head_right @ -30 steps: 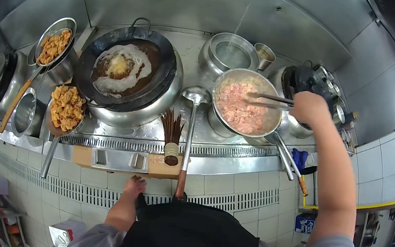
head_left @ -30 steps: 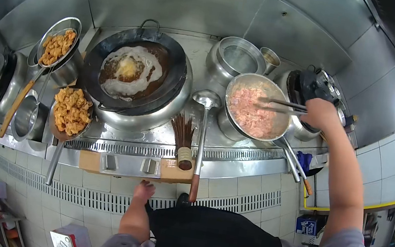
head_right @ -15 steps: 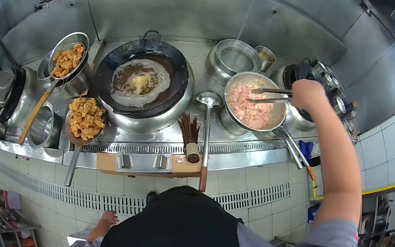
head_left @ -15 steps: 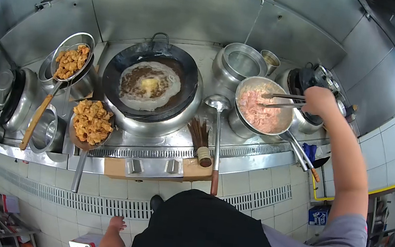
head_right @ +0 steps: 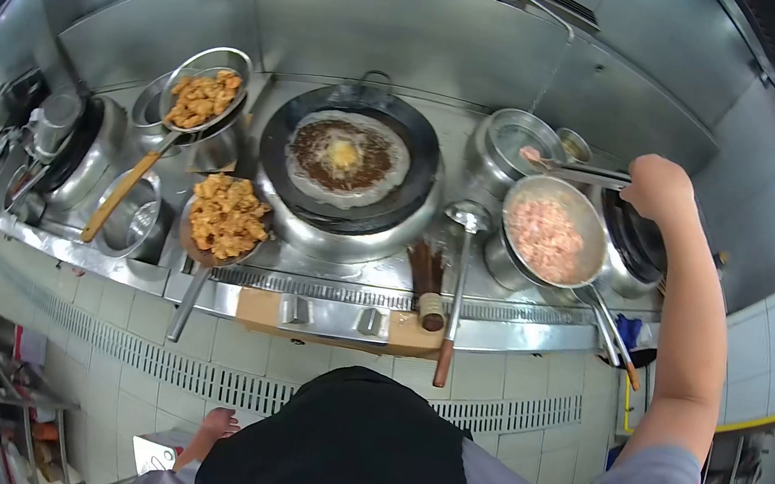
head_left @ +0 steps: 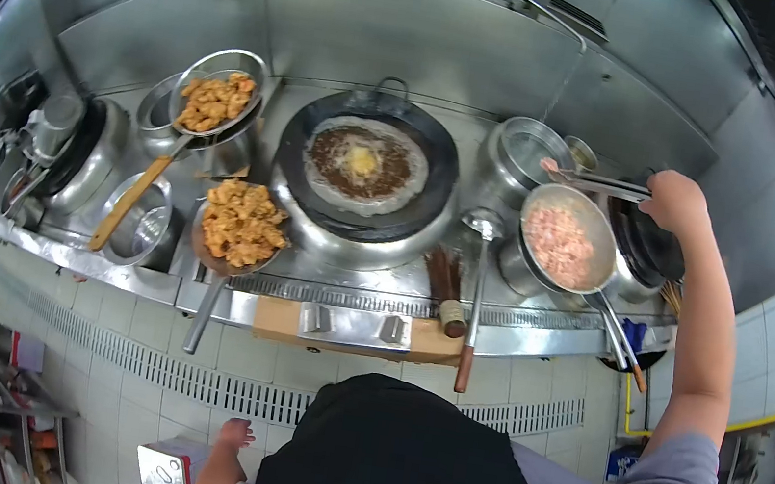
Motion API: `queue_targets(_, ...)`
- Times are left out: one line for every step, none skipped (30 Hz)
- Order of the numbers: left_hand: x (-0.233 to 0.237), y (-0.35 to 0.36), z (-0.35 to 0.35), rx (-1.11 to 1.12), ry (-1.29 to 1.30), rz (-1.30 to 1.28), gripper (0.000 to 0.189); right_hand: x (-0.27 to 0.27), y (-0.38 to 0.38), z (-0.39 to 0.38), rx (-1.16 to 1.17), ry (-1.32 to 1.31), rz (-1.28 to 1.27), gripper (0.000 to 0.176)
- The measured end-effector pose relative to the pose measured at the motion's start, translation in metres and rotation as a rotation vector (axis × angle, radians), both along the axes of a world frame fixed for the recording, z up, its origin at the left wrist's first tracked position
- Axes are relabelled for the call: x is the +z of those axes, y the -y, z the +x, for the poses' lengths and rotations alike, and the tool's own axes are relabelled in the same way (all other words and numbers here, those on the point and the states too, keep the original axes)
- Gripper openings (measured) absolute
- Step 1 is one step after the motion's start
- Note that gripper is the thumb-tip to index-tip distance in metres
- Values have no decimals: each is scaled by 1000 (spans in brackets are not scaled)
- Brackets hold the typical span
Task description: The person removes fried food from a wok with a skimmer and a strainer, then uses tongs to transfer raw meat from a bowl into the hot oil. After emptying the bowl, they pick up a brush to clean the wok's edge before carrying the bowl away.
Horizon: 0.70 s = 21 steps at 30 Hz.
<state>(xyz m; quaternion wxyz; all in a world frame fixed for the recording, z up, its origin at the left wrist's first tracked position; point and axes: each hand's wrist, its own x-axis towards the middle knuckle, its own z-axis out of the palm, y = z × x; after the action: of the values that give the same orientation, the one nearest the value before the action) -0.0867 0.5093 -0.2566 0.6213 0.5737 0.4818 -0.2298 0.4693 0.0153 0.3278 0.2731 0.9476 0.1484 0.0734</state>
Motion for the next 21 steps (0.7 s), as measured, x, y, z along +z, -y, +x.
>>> queue_targets(4, -2, -3, -315, 44, 125, 23, 1, -18, -1, 18, 1, 10, 28)
queue_targets(6, -2, -4, -636, 86, 250, 22, 2, -42, -4, 30, -46, 27, 31)
queue_targets(-3, 6, 0, 93, -243, -7, 20, 3, -65, -7, 39, -91, 42, 34)
queue_targets(-2, 8, 1, 100, -239, -3, 20, -8, -85, 1, 108, -133, 21, 34)
queue_targets(5, 10, 2, 99, -271, -2, 19, -28, -103, 15, 128, -163, 49, 34)
queue_targets(10, 11, 2, 98, -303, -1, 19, -41, -132, 19, 46, -260, 62, 34)
queue_targets(5, 10, -3, 102, -300, 3, 19, -66, -150, 31, 82, -286, 89, 33)
queue_targets(-1, 11, -8, 37, -189, 31, 20, -78, -172, 31, 85, -340, 97, 31)
queue_targets(-5, 10, -9, -29, -77, 61, 22, -100, -187, 41, 86, -357, 116, 31)
queue_targets(-1, 12, -3, -28, -70, 67, 22, -119, -197, 53, 86, -374, 134, 32)
queue_targets(11, 22, 2, 97, -93, 95, 23, -128, -200, 63, 88, -370, 135, 32)
queue_targets(26, 31, 6, 219, -118, 121, 25, -129, -203, 67, 89, -320, 187, 31)
queue_targets(34, 38, 8, 248, -109, 126, 27, -129, -202, 72, 86, -273, 234, 31)
queue_targets(22, 41, -6, 239, -115, 120, 27, -124, -192, 78, 61, -242, 273, 31)
queue_targets(12, 43, -25, -53, 69, 248, 28, -100, -182, 70, 32, -209, 310, 31)
queue_targets(1, 43, -33, -356, 262, 371, 29, -76, -167, 61, 16, -187, 292, 31)
queue_targets(3, 47, -35, -545, 280, 426, 30, -58, -148, 62, 2, -195, 248, 30)
queue_targets(7, 54, -37, -595, 202, 413, 30, -43, -125, 59, -8, -156, 193, 33)
queue_targets(9, 60, -38, -604, 133, 384, 30, -31, -100, 56, -1, -116, 145, 31)
queue_targets(12, 64, -38, -591, 73, 354, 31, -19, -77, 47, -5, -117, 101, 31)
queue_targets(16, 69, -39, -590, 31, 335, 31, -12, -56, 38, -29, -143, 44, 31)
